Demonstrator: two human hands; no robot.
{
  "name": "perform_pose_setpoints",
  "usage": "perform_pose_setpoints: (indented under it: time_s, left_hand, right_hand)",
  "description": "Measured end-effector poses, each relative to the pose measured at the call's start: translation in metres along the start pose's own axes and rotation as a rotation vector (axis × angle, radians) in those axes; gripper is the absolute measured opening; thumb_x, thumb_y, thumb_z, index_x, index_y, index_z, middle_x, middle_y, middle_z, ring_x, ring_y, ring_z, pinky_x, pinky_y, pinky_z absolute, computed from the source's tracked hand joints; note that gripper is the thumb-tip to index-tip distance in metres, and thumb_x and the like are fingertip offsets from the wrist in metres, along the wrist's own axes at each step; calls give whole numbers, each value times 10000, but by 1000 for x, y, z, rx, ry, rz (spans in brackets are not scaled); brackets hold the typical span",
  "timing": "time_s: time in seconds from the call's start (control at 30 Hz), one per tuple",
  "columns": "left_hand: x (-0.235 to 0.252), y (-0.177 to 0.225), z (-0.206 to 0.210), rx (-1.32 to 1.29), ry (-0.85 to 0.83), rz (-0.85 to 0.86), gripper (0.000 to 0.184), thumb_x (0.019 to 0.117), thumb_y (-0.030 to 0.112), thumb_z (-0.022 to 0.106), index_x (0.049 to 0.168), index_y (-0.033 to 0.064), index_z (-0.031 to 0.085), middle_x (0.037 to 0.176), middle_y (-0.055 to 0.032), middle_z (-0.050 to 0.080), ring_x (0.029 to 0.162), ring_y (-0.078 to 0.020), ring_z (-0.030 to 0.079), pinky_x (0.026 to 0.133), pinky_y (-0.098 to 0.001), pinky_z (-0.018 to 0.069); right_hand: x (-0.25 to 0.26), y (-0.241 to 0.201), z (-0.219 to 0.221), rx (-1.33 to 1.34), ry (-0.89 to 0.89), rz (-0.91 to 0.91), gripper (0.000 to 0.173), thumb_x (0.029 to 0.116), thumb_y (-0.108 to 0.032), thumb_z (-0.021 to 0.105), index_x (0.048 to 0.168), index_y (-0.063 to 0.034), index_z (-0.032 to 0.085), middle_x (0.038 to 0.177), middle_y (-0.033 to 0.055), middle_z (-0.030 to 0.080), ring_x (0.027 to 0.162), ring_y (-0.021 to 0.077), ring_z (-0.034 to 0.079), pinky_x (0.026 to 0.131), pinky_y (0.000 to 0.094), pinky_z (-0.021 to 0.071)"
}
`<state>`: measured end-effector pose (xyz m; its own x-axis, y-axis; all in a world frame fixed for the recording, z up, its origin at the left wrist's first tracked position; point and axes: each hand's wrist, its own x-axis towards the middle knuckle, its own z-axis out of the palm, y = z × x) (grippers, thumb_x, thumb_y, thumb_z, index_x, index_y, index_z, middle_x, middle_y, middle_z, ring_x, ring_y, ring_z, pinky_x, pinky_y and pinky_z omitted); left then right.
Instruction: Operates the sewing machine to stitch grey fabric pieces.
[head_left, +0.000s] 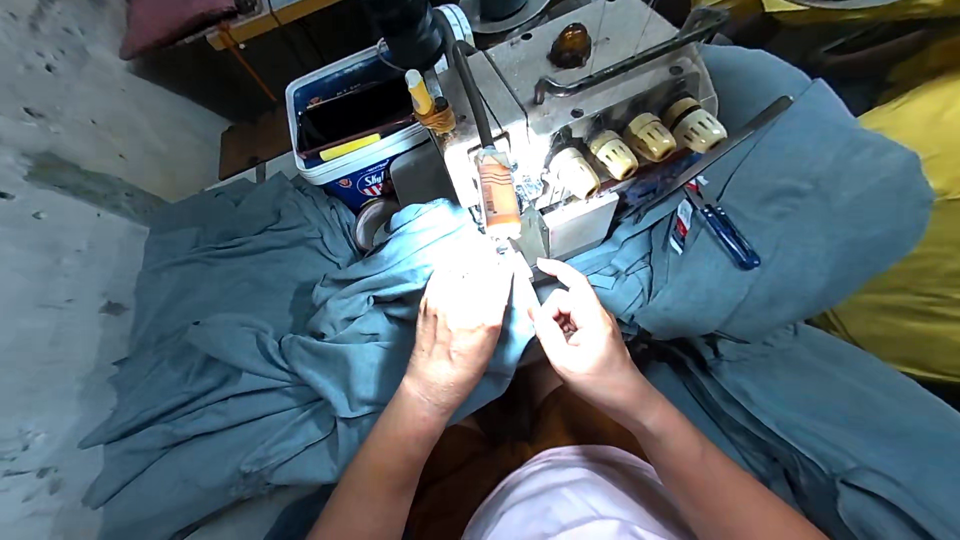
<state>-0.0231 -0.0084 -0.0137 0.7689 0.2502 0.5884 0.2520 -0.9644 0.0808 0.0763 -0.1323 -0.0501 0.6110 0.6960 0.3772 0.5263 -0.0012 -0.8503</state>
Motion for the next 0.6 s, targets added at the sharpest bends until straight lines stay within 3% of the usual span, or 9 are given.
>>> perform_pose_setpoints:
  time_s: [0.03, 0.13, 0.2, 0.43, 0.6]
  left_hand:
    - [0, 1, -1, -11, -16, -9, 229, 925, 36, 618, 1085, 10, 778, 1020, -163, 759, 949, -309, 731, 825, -420, 557]
    - [-5, 1, 2, -23, -89, -3, 279, 1017, 173, 545, 1120, 25, 757, 1150, -143, 743, 1085, -285, 708, 933, -419, 546]
    - [-7, 3, 1, -13, -107, 2, 330, 1020, 219, 523, 1141, 20, 757, 1166, -141, 743, 1089, -283, 712, 924, -421, 553]
    - [-9, 6, 6, 12, -104, -30, 322, 1009, 203, 531, 1164, 34, 756, 1169, -136, 743, 1071, -275, 715, 894, -414, 555]
    - [-7, 0, 8, -27, -138, -40, 363, 1030, 217, 502, 1232, 18, 729, 1294, -160, 697, 1253, -306, 641, 1057, -455, 485]
  right_hand:
    - [-1, -1, -1, 6, -1, 3, 428, 941, -74, 560, 1339, 83, 556, 707, -29, 536, 603, -46, 453, 596, 79, 394]
    - [-2, -1, 1, 21, 19, -7, 397, 947, -79, 566, 1311, 79, 566, 697, -34, 528, 598, -53, 456, 592, 74, 398]
    - [-3, 0, 2, 23, 30, -12, 377, 946, -77, 564, 1288, 81, 574, 699, -32, 530, 601, -55, 456, 591, 73, 396]
    - [0, 3, 7, 43, 66, -25, 398, 932, -57, 587, 1297, 99, 559, 693, -32, 533, 595, -57, 459, 596, 72, 403]
    - [9, 5, 9, 68, 59, 1, 421, 925, -38, 603, 1308, 120, 526, 679, -37, 535, 568, -69, 431, 564, 76, 382]
